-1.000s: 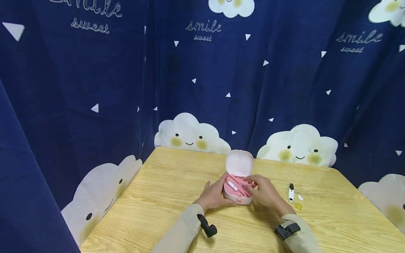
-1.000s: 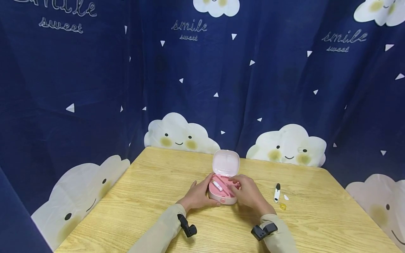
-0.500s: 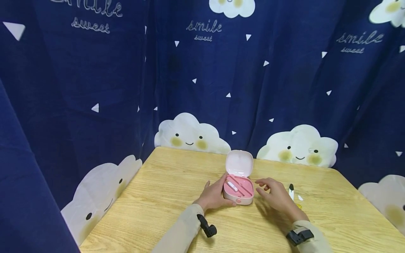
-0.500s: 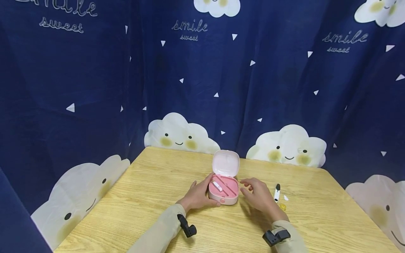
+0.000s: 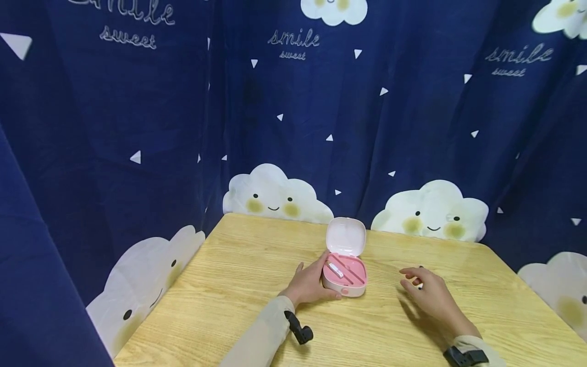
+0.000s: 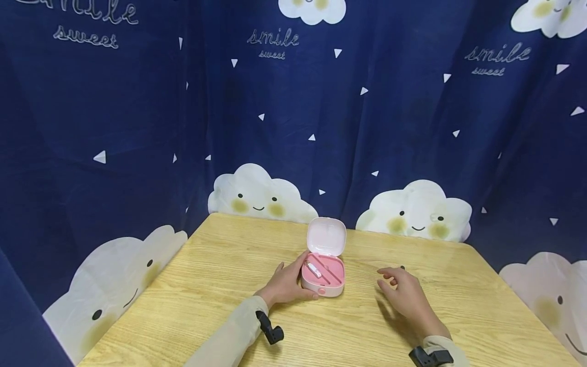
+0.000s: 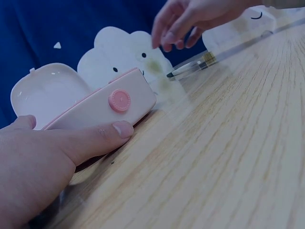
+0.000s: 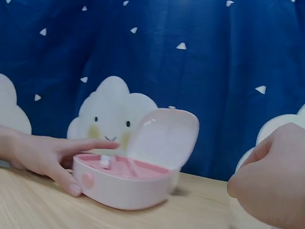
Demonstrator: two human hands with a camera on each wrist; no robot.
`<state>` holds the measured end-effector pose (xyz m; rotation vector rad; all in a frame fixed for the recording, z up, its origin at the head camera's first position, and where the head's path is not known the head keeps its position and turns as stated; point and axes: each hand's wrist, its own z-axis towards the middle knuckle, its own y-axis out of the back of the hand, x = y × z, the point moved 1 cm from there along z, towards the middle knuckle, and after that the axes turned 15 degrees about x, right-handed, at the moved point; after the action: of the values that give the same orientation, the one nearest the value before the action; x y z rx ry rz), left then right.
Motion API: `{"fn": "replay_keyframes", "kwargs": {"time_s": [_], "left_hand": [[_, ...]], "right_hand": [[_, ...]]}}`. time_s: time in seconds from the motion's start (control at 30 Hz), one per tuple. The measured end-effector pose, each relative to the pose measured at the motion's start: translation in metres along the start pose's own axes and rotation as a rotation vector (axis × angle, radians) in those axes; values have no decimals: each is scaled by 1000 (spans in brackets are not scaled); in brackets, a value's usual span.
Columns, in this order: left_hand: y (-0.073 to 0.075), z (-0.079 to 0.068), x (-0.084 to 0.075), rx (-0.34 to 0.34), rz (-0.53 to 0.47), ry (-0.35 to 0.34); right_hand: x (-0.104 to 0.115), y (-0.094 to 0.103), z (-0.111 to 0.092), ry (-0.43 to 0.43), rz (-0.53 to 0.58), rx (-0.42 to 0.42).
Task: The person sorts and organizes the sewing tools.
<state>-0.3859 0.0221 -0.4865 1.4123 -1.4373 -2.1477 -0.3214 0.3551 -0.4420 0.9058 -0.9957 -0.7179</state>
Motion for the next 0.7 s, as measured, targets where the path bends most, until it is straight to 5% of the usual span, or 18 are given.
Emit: {"fn": "replay_keyframes", "kwargs": {"time_s": [0.33, 0.7], "left_hand": [[-1, -1, 2, 19, -1, 35], [0, -1, -1, 6, 8, 2]], "right_hand": [[-35, 6, -26, -54, -1, -64], [-56, 6, -37, -121, -40, 14]]}}
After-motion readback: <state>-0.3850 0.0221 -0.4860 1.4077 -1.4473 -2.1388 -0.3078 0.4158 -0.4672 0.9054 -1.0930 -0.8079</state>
